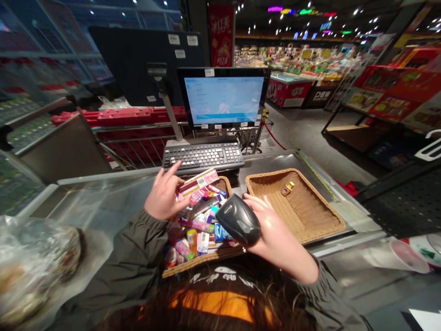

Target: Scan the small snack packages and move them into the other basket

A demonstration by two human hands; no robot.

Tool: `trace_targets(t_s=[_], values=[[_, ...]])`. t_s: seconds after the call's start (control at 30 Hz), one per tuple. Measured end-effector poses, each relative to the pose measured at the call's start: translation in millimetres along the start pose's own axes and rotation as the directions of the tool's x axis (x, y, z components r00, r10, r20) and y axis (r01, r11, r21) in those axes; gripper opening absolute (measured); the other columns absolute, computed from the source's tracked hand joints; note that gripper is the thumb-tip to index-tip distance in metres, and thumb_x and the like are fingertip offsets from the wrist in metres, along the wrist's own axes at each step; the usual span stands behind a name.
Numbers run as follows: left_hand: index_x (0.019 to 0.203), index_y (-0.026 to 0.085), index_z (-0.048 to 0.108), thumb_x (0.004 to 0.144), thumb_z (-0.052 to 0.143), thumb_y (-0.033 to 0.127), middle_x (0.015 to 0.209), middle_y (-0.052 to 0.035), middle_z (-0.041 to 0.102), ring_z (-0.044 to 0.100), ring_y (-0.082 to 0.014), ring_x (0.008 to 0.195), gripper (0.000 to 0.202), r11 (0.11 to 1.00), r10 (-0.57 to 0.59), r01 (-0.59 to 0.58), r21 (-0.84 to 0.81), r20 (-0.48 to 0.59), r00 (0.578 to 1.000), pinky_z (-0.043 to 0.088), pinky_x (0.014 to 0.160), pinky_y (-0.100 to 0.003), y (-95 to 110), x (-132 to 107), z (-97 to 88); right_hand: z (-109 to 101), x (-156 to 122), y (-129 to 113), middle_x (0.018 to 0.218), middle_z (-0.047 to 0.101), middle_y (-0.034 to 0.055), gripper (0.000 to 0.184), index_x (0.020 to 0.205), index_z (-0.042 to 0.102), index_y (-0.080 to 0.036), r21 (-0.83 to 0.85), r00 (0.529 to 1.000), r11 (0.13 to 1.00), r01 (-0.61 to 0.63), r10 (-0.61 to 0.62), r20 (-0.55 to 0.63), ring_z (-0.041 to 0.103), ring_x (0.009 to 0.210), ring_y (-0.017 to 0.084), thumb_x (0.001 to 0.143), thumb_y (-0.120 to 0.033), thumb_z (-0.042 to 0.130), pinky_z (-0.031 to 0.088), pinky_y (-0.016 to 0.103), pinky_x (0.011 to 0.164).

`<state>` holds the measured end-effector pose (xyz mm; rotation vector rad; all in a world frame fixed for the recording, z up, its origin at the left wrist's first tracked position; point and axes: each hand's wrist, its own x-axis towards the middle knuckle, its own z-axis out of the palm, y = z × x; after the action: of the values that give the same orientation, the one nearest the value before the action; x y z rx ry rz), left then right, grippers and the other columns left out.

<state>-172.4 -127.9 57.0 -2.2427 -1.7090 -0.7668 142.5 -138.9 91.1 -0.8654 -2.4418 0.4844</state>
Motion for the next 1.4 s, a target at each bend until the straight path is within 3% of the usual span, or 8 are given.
trace_targets(t_s=[0.17,0.33,0.63,0.87,0.97,1.13,1.27,1.4], values=[[0.086,0.020,0.051,0.075,0.065,0.032,0.138,-0.0255,0.056,0.044,-0.0332,0.140,0.021,0.998,-0.057,0.058,-0.007,0.121,0.991,0.028,0.115,-0.063,-3,-3,4.7,-2,-2,4,0.136,0.061,0.0156,0.055,0.132,0.055,-0.021,0.008,0.999,1.000,-0.015,0.015,0.034,0.055,0.129,0.034,0.083,-0.040,0.070,0.045,0.053,0.108],[0.084,0.020,0.050,0.076,0.065,0.034,0.134,-0.0234,0.059,0.048,-0.0340,0.136,0.021,0.985,-0.172,0.170,0.024,0.187,0.967,0.030,0.113,-0.063,-13,-12,8.6,-5,-5,8,0.137,0.060,0.0147,0.059,0.136,0.051,-0.021,0.005,0.999,0.999,-0.040,0.040,0.021,0.055,0.129,0.034,0.083,-0.035,0.070,0.044,0.053,0.109],[0.086,0.020,0.052,0.073,0.066,0.035,0.138,-0.0222,0.057,0.047,-0.0321,0.137,0.024,0.896,-0.444,0.427,0.122,0.225,0.867,0.035,0.113,-0.057,-28,-48,16.1,0,-3,15,0.131,0.065,0.0135,0.048,0.124,0.061,-0.021,0.046,0.998,0.999,0.021,-0.024,0.062,0.056,0.128,0.033,0.082,-0.042,0.072,0.045,0.051,0.109],[0.081,0.019,0.055,0.081,0.063,0.048,0.148,-0.0202,0.049,0.045,-0.0358,0.138,0.030,0.871,-0.490,0.447,0.202,0.359,0.794,0.032,0.111,-0.067,-13,-67,17.4,5,3,18,0.124,0.069,0.0128,0.043,0.115,0.066,-0.020,0.049,0.994,0.995,0.081,-0.085,0.066,0.061,0.122,0.034,0.081,-0.045,0.072,0.046,0.053,0.109],[0.086,0.019,0.058,0.083,0.062,0.056,0.147,-0.0214,0.049,0.039,-0.0351,0.142,0.037,0.885,-0.465,0.430,0.176,0.348,0.814,0.031,0.111,-0.068,-9,-68,8.7,2,3,20,0.130,0.065,0.0138,0.046,0.122,0.062,-0.020,0.045,0.995,0.995,0.084,-0.086,0.054,0.059,0.125,0.033,0.083,-0.044,0.070,0.048,0.051,0.107],[0.105,0.018,0.060,0.089,0.056,0.053,0.150,-0.0208,0.046,0.042,-0.0337,0.141,0.039,0.938,-0.347,0.332,0.104,0.241,0.906,0.030,0.112,-0.066,3,-48,-7.7,-10,-3,29,0.134,0.063,0.0145,0.050,0.128,0.058,-0.020,0.022,0.999,0.999,0.029,-0.030,0.029,0.058,0.126,0.033,0.083,-0.038,0.070,0.049,0.050,0.106],[0.117,0.015,0.060,0.087,0.060,0.055,0.159,-0.0234,0.028,0.025,-0.0385,0.149,0.050,0.978,-0.198,0.185,0.096,0.156,0.968,0.025,0.115,-0.065,30,-5,-2.4,-24,-20,49,0.135,0.062,0.0148,0.052,0.129,0.056,-0.018,-0.060,0.998,0.997,-0.058,0.056,-0.034,0.057,0.127,0.033,0.082,-0.035,0.069,0.045,0.052,0.109],[0.129,0.014,0.056,0.084,0.065,0.055,0.163,-0.0247,0.015,0.013,-0.0394,0.152,0.061,0.992,-0.059,0.050,0.112,0.084,0.995,0.016,0.117,-0.065,77,57,22.4,-40,-50,75,0.135,0.062,0.0161,0.059,0.131,0.055,-0.018,-0.110,0.963,0.966,-0.234,0.214,-0.164,0.056,0.128,0.036,0.081,-0.043,0.070,0.040,0.058,0.112]])
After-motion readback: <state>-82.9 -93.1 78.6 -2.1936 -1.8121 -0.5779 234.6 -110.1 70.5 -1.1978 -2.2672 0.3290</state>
